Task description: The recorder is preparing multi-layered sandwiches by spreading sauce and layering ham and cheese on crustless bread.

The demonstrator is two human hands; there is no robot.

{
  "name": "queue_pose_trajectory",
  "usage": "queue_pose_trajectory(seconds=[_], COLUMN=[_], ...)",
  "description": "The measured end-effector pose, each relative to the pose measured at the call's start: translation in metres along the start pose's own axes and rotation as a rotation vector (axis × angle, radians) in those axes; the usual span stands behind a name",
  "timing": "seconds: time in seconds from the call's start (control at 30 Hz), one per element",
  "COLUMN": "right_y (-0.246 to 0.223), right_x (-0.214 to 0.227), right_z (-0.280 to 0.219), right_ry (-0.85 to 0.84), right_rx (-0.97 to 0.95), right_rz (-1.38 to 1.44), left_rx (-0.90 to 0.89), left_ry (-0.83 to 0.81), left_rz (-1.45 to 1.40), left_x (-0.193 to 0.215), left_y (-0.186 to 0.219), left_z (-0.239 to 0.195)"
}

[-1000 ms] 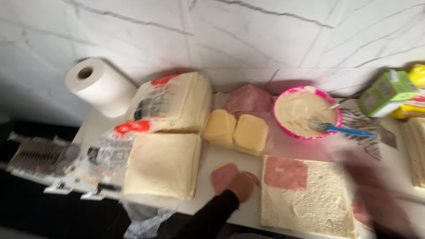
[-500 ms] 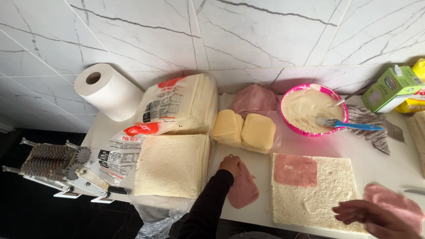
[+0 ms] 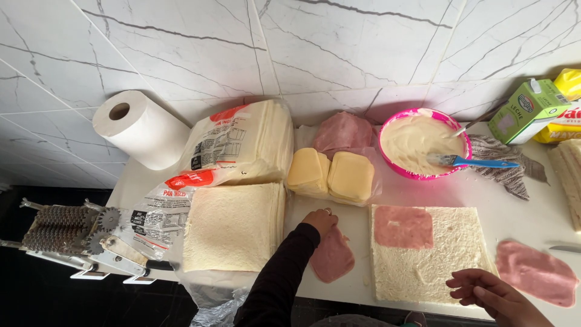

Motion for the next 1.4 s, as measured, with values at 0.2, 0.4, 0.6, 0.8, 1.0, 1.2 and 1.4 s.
queue_pose_trajectory(seconds=[0.2, 0.4, 0.6, 0.8, 1.0, 1.2, 1.4], right_y=[-0.002, -0.008, 0.01, 0.015, 0.007, 0.023, 0.007], right_x=[-0.008, -0.021, -0.024, -0.105, -0.136, -0.036, -0.041], right_z=[-0.002, -0.008, 0.005, 0.046, 0.067, 0.048, 0.068], right_ry=[0.126, 0.171, 0.139, -0.023, -0.232, 0.005, 0.274], right_rx=[-0.035, -0.032, -0.016, -0.007, 0.057, -0.037, -0.067], right_rz=[-0.018, -0.031, -0.111, -0.339, -0.327, -0.522, -0.68], left_rx=[-0.02, -0.006, 0.136, -0.149, -0.396, -0.133, 0.157], left_ry=[0.101, 0.206, 0.269, -0.131, -0.115, -0.192, -0.083], left_rz=[0.132, 0.112, -0.377, -0.705, -0.855, -1.319, -0.956], left_x=[0.004, -0.018, 0.032, 0.092, 0.154, 0.032, 0.004], left_y=[0.004, 0.005, 0.027, 0.091, 0.166, 0.168, 0.157], left_z=[0.003, -0.01, -0.064, -0.067, -0.053, -0.053, -0.03])
Point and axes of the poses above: each hand's wrist, its own z-axis towards the middle knuckle, its own x-axis out of the back of the hand, y = z × x, the point moved 7 cm from there along z, towards the middle knuckle, and after that the axes turned 14 degrees about z, right-handed, at the moved point
